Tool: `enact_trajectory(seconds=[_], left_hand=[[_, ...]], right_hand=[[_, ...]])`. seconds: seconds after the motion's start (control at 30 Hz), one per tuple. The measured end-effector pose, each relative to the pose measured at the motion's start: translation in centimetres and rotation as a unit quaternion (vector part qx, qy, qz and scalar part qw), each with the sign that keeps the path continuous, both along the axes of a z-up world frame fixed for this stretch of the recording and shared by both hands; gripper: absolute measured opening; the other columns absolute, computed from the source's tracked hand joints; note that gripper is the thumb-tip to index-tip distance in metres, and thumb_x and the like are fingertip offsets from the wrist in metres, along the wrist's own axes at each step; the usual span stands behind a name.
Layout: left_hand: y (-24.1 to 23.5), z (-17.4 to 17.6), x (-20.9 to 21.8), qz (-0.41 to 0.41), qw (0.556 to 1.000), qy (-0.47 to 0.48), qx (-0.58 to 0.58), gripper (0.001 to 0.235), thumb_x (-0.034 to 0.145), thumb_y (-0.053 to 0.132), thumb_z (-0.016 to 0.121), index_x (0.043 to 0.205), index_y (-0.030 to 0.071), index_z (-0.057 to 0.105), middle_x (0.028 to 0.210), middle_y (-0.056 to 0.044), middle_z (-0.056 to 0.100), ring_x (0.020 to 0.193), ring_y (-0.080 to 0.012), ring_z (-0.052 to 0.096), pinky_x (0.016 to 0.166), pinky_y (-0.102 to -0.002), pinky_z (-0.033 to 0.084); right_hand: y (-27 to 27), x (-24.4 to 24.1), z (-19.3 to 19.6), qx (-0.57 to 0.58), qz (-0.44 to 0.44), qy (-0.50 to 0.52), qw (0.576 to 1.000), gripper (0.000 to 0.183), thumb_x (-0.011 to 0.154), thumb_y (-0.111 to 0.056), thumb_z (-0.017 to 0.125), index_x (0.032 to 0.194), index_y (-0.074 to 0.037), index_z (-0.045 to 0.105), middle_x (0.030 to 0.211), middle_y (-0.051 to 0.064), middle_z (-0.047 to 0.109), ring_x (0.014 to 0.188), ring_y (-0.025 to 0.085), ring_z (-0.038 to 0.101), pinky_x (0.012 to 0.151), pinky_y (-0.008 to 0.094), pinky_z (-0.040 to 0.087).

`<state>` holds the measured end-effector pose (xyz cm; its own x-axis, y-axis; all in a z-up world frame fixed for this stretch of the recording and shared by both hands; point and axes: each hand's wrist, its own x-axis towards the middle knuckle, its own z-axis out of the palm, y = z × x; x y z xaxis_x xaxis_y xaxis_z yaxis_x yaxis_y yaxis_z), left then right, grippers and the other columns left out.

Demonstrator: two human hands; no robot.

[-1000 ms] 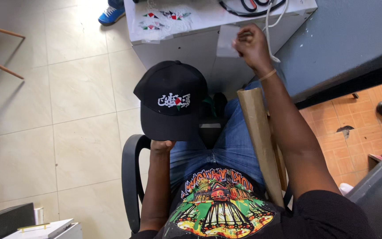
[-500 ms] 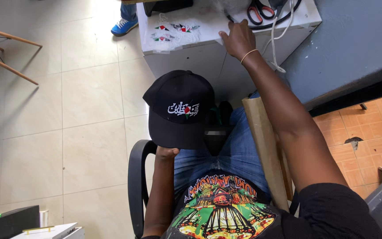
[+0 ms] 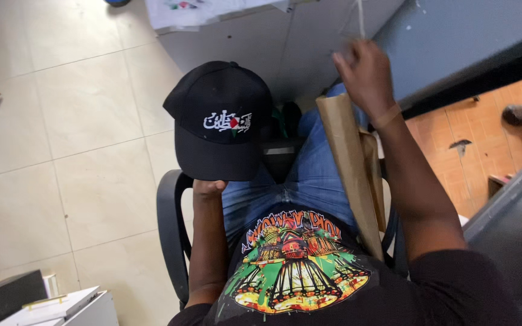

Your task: The person irons a black baseball cap to apply a heat-transfer design. They place a transfer sheet on the cap, press it with an iron, peel the backing, and then cover the cap with brown paper before ironing again. The cap is inspected and placed on a nearby surface.

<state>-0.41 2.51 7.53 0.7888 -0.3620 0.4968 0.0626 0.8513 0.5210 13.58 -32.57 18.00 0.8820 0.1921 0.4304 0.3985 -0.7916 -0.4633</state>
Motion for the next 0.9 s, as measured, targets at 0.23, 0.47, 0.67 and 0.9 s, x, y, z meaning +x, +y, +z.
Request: enact_trajectory(seconds=[0.23, 0.47, 0.67, 0.9], left_hand=[[-1.4, -0.2, 0.0, -0.025, 1.0, 0.007, -0.012, 0.071, 0.083, 0.002, 0.068, 0.149, -0.006, 0.043, 0.15, -0.025, 0.05, 0.14, -0.0305, 0.044, 0.117, -0.054, 0.028], [-2.7, 0.5, -0.5, -0.041, 0.999, 0.004, -0.015, 0.07, 0.084, 0.003, 0.067, 0.149, -0.006, 0.042, 0.15, -0.026, 0.05, 0.14, -0.0302, 0.044, 0.117, -0.054, 0.028], [-3.5, 2.7, -0.9, -0.005, 0.999, -0.035, -0.016, 0.069, 0.086, 0.004, 0.066, 0.149, -0.007, 0.042, 0.15, -0.026, 0.049, 0.14, -0.03, 0.044, 0.118, -0.053, 0.028], [-3.7, -1.1, 0.6, -0.117, 0.99, -0.025, -0.076, 0.068, 0.091, 0.006, 0.063, 0.154, 0.005, 0.038, 0.154, -0.012, 0.048, 0.143, -0.0236, 0.042, 0.123, -0.046, 0.02]], right_hand=[[-11.9, -14.9, -8.6, -0.122, -0.136, 0.479, 0.859, 0.055, 0.103, -0.049, 0.053, 0.112, 0.003, 0.07, 0.101, 0.034, 0.074, 0.104, 0.059, 0.066, 0.093, 0.066, 0.051], [-10.0, -18.3, -10.5, -0.133, -0.213, 0.329, 0.91, 0.061, 0.094, -0.039, 0.076, 0.129, 0.009, 0.063, 0.105, 0.03, 0.068, 0.105, 0.05, 0.067, 0.088, 0.056, 0.056], [-10.5, -12.9, -13.4, -0.186, -0.157, 0.322, 0.915, 0.036, 0.102, -0.026, 0.063, 0.113, 0.008, 0.072, 0.092, 0.032, 0.072, 0.096, 0.053, 0.071, 0.081, 0.059, 0.058], [-9.1, -8.4, -7.6, -0.028, -0.179, 0.165, 0.969, 0.016, 0.11, -0.011, 0.047, 0.109, 0.004, 0.052, 0.086, 0.036, 0.064, 0.093, 0.06, 0.065, 0.077, 0.063, 0.051]])
